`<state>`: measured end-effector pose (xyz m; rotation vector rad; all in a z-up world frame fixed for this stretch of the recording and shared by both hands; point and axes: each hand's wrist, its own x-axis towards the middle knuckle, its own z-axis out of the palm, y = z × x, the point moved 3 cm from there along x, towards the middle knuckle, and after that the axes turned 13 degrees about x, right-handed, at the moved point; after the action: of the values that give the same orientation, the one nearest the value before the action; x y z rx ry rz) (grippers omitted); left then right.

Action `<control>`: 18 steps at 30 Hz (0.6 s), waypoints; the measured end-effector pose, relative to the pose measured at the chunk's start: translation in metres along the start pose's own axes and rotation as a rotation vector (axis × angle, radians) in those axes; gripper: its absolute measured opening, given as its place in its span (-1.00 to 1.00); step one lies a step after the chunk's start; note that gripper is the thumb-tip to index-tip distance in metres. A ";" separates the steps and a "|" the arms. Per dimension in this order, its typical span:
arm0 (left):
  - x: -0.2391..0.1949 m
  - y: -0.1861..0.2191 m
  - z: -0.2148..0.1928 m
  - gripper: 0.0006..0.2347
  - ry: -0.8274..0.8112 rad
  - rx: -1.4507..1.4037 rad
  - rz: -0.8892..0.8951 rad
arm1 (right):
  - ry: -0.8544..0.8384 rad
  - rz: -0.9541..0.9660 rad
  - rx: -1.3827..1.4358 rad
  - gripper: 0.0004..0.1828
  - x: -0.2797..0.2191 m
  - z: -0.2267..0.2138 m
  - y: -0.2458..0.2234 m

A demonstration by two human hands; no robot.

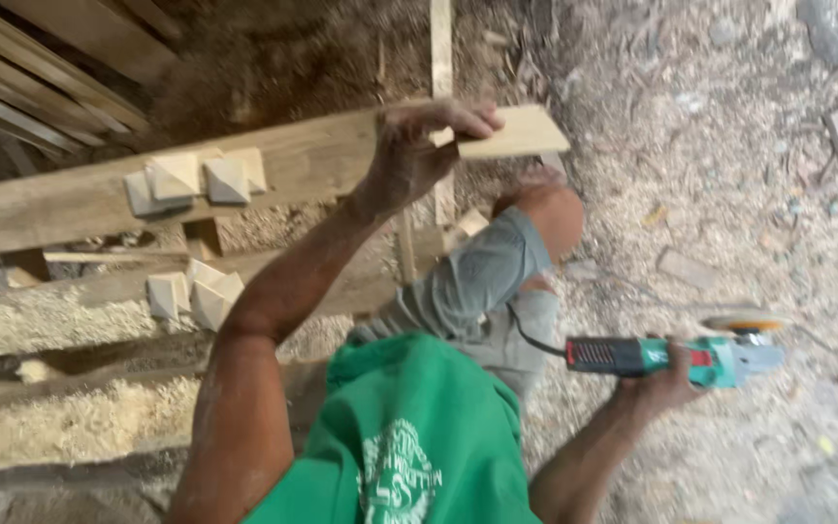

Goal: The person uses an angle grinder with a sanding disc to smooth the edges of small, light-colored wooden blocks. They hold each block by hand, rotate it to sand different sides, and place the finished pieces on a wooden pallet nearby.

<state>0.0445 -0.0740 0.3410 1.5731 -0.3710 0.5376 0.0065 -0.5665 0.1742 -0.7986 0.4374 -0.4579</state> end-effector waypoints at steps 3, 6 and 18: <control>-0.001 0.022 -0.038 -0.86 0.051 0.305 0.141 | -0.125 -0.003 0.087 -0.18 0.005 0.018 0.017; -0.022 0.057 -0.073 -0.84 0.104 0.464 0.159 | -0.245 0.062 0.117 -0.23 0.013 0.046 0.024; -0.079 0.076 -0.146 -0.65 0.483 -0.040 -0.590 | -0.582 0.316 -0.109 -0.29 -0.028 0.149 0.115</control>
<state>-0.0788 0.0583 0.3641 1.3713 0.4374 0.4207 0.0889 -0.3954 0.1851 -0.9068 0.0399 0.1009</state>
